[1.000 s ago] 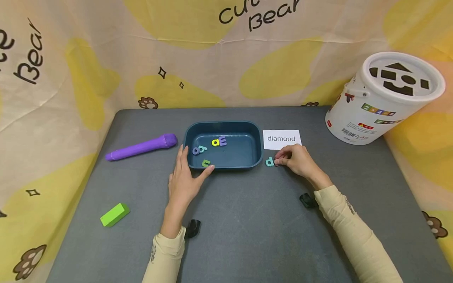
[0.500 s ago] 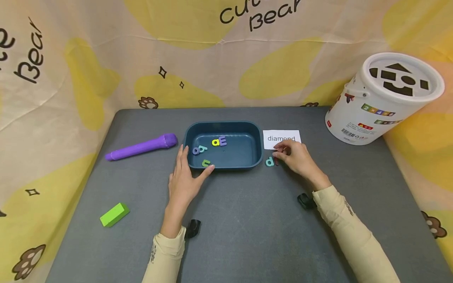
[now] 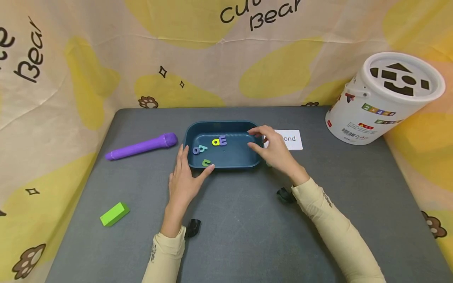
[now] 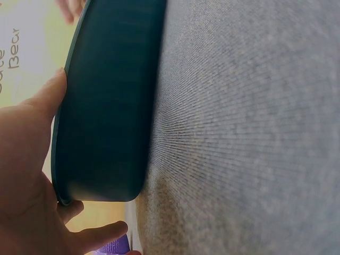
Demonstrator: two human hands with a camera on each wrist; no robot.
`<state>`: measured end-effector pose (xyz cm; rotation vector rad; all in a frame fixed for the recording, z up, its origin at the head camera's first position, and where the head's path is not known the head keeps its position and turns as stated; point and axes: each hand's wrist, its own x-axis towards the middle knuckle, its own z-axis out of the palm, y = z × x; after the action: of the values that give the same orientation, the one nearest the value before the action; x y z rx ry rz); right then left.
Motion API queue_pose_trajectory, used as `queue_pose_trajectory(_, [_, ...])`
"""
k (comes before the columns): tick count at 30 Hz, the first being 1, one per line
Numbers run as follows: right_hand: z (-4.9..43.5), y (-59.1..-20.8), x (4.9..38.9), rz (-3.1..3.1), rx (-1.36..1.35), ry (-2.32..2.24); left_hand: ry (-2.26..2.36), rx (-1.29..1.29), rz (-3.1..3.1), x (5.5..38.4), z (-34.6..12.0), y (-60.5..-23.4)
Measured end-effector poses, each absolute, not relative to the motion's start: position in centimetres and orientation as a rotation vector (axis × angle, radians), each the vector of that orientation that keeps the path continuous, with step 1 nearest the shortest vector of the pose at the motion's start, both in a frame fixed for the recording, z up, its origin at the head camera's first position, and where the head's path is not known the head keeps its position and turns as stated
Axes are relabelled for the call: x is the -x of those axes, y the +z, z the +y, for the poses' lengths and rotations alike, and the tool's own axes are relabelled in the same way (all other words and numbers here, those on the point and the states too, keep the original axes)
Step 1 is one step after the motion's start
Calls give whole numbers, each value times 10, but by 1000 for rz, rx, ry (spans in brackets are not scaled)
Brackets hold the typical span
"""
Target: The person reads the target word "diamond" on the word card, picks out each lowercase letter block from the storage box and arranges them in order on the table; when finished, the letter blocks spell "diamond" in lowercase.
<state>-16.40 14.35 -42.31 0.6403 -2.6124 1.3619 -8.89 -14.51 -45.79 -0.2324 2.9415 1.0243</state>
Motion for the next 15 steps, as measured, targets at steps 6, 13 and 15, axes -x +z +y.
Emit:
queue_pose_trajectory(6, [100,-428,173,-2852,-798,1355,1026,229,2937,89,-145,-458])
queue_pose_trajectory(13, [66,-441,188,-3056,-905,1267,1012,227,2933,89,-145,-456])
queue_pose_trajectory(15, [61,-444,193,-3067,-915,1242,1012,230,2932,89,-146,-455])
